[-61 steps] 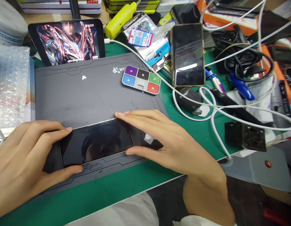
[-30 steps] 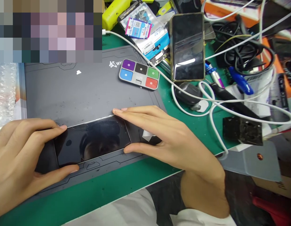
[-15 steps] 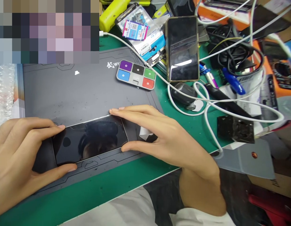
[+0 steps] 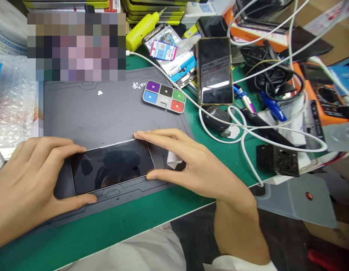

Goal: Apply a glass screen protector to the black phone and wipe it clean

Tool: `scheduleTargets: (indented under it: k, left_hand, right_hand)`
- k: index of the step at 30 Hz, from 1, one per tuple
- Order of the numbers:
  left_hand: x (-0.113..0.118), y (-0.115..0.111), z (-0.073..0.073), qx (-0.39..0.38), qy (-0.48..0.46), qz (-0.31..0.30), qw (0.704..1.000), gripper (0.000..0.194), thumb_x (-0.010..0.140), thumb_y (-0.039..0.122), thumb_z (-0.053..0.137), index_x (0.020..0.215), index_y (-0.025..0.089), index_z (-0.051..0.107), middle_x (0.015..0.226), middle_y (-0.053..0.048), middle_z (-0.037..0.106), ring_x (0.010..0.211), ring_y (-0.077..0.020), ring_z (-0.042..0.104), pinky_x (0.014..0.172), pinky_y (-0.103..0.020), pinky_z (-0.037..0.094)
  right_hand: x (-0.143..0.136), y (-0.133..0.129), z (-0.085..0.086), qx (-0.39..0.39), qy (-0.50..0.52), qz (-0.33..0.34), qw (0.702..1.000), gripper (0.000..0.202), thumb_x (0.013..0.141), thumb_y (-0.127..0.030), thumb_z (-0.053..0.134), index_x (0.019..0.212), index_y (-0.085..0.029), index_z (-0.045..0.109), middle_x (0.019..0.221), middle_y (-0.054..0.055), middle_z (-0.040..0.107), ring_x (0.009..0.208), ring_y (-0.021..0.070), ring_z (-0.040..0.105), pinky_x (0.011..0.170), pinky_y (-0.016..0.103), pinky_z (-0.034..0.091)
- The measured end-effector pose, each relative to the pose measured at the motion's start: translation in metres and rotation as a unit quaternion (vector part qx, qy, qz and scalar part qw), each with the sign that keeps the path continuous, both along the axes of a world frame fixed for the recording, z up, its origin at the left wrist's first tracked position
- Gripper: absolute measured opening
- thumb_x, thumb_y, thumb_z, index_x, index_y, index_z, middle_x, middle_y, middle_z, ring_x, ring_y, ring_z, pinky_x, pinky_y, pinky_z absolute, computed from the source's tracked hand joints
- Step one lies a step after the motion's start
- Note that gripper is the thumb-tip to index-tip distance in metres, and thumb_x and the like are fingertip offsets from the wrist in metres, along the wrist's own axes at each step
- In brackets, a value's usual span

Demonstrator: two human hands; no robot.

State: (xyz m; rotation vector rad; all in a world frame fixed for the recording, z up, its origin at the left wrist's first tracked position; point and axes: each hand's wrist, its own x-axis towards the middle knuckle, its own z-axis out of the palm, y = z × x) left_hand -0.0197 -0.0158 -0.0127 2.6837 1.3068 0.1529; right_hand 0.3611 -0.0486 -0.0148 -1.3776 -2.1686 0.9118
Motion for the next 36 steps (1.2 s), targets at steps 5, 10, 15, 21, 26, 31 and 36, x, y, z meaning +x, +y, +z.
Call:
scheduleTargets:
  k: [5,10,15,21,26,31,36]
  left_hand:
    - [0.002,0.004,0.0,0.02,-0.019,-0.04,0.999,0.075,0.109,0.091,0.05,0.149,0.029,0.061,0.144,-0.011,0.069,0.13,-0.0407,0.067,0.114,-0.058,0.053]
    - [0.007,0.004,0.0,-0.018,-0.066,0.0,0.998,0.086,0.099,0.103,0.05,0.142,0.031,0.07,0.139,-0.01,0.075,0.127,-0.0432,0.069,0.113,-0.06,0.054]
    - [0.006,0.007,-0.002,-0.029,-0.088,-0.014,0.996,0.088,0.095,0.103,0.061,0.141,0.028,0.073,0.135,-0.013,0.075,0.128,-0.0444,0.07,0.117,-0.062,0.057]
    - [0.006,0.008,-0.004,-0.004,-0.083,-0.05,0.995,0.082,0.097,0.09,0.074,0.139,0.019,0.072,0.131,-0.016,0.073,0.126,-0.041,0.069,0.113,-0.059,0.059]
    - [0.006,0.008,-0.005,0.019,-0.081,-0.067,0.994,0.08,0.098,0.088,0.076,0.136,0.018,0.072,0.129,-0.015,0.073,0.122,-0.0389,0.068,0.108,-0.056,0.06]
    - [0.004,0.008,-0.007,0.021,-0.087,-0.061,0.994,0.077,0.097,0.086,0.078,0.135,0.019,0.07,0.13,-0.015,0.073,0.121,-0.0377,0.068,0.108,-0.055,0.059]
    - [0.005,0.008,-0.007,0.026,-0.085,-0.062,0.994,0.071,0.098,0.081,0.08,0.132,0.019,0.07,0.125,-0.014,0.072,0.116,-0.0364,0.068,0.103,-0.054,0.059]
  right_hand:
    - [0.0,0.001,-0.003,0.001,0.031,0.001,1.0,0.075,0.108,-0.049,0.087,0.175,-0.034,0.059,0.175,0.003,0.069,0.159,0.0288,0.066,0.137,0.05,0.055]
    - [-0.002,0.0,-0.007,0.003,0.048,-0.001,0.999,0.084,0.105,-0.051,0.09,0.179,-0.04,0.053,0.172,0.0,0.072,0.158,0.0292,0.065,0.135,0.052,0.056]
    - [0.001,0.003,-0.011,0.012,0.041,0.002,0.999,0.09,0.105,-0.056,0.089,0.183,-0.041,0.046,0.168,0.002,0.076,0.156,0.0308,0.067,0.133,0.055,0.058]
    - [-0.021,-0.011,-0.004,0.156,-0.05,0.023,0.986,0.083,0.113,-0.065,0.074,0.182,-0.028,0.046,0.18,0.013,0.063,0.163,0.032,0.063,0.132,0.055,0.059]
    - [-0.071,-0.029,0.001,0.307,-0.108,0.065,0.943,0.053,0.12,-0.055,0.063,0.151,-0.014,0.073,0.167,0.02,0.074,0.159,0.031,0.068,0.144,0.056,0.047]
    - [-0.102,-0.031,-0.002,0.328,-0.1,0.071,0.937,0.057,0.119,-0.06,0.062,0.15,-0.013,0.075,0.174,0.019,0.068,0.167,0.0319,0.061,0.148,0.057,0.042]
    - [-0.111,-0.026,-0.007,0.319,-0.103,0.075,0.939,0.059,0.118,-0.061,0.064,0.148,-0.013,0.077,0.177,0.018,0.065,0.17,0.0322,0.057,0.15,0.059,0.037]
